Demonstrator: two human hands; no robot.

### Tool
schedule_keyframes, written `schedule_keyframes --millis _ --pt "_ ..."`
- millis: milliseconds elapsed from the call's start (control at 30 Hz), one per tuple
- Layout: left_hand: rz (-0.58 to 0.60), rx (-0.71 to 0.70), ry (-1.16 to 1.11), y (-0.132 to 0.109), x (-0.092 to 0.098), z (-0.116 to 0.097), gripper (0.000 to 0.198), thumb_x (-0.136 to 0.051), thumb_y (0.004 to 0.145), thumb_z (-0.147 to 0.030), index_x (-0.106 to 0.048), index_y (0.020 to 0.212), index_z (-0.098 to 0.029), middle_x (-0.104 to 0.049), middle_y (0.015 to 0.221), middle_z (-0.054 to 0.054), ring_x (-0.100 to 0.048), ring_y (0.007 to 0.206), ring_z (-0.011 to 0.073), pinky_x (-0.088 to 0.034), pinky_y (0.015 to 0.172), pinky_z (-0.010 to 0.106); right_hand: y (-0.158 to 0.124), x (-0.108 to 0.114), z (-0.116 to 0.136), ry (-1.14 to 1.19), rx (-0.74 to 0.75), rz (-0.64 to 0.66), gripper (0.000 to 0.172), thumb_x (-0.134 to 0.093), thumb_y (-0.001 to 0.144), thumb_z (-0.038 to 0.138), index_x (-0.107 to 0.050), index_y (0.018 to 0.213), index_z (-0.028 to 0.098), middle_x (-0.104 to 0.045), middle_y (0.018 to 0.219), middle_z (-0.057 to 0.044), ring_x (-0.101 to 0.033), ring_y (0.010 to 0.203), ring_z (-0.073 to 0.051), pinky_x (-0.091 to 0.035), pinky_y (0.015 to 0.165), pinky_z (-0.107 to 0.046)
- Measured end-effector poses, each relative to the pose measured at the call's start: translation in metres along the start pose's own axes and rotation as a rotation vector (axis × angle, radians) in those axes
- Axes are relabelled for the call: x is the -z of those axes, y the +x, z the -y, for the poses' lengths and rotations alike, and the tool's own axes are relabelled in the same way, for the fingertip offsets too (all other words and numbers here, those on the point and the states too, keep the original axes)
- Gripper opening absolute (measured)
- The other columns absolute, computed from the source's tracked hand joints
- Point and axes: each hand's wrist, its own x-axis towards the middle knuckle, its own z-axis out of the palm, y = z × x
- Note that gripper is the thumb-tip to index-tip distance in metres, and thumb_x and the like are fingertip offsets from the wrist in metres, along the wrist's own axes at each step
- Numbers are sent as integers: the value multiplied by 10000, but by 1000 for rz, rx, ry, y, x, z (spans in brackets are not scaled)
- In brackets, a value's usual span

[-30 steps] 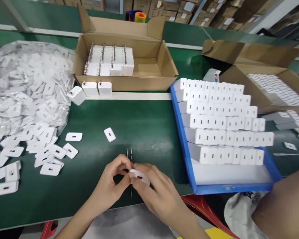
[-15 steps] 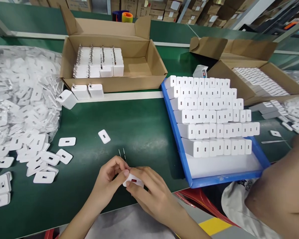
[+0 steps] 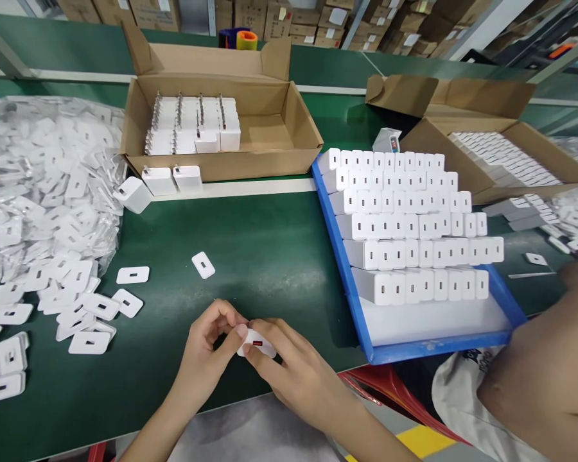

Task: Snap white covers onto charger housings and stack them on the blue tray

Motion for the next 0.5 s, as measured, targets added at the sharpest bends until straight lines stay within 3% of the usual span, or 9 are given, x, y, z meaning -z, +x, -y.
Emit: schedule_keyframes --millis 133,233,300,400,500 --pt "-48 -49 -29 0 2 3 281 -630 893 -454 -554 786 -205 -605 844 14 -564 742 152 -442 612 225 0 -3 0 253 -91 -137 170 -527 930 61 -611 1027 174 -670 1004 -112 -617 811 -168 -566 687 -289" --pt "-56 -127 -49 -2 2 3 382 -565 886 -583 -592 821 -207 -606 897 43 -564 808 184 -442 626 243 -2 -10 -4 668 -374 -315 72 -641 902 186 -619 955 230 -673 980 -66 -658 816 -160 -553 658 -262" --pt "-15 -185 -24 -3 0 3 400 -612 840 -617 -615 888 -220 -614 952 51 -582 858 199 -475 689 265 -3 -17 -8 982 -613 -404 130 -731 840 287 -625 892 233 -673 937 -46 -663 811 -167 -540 648 -262" --pt "2 -311 243 -5 -5 4 317 -697 839 -451 -562 1062 -270 -624 1030 36 -614 814 170 -513 710 267 -2 -28 -18 1249 -811 -454 246 -783 778 388 -609 848 229 -669 912 -35 -646 809 -169 -521 640 -258" --pt "-73 -379 501 -5 -9 9 295 -689 846 -203 -527 1080 -281 -634 932 1 -616 731 147 -518 674 253 0 -39 -27 1376 -870 -412 297 -790 759 433 -585 824 228 -668 878 -17 -627 738 -150 -496 594 -237"
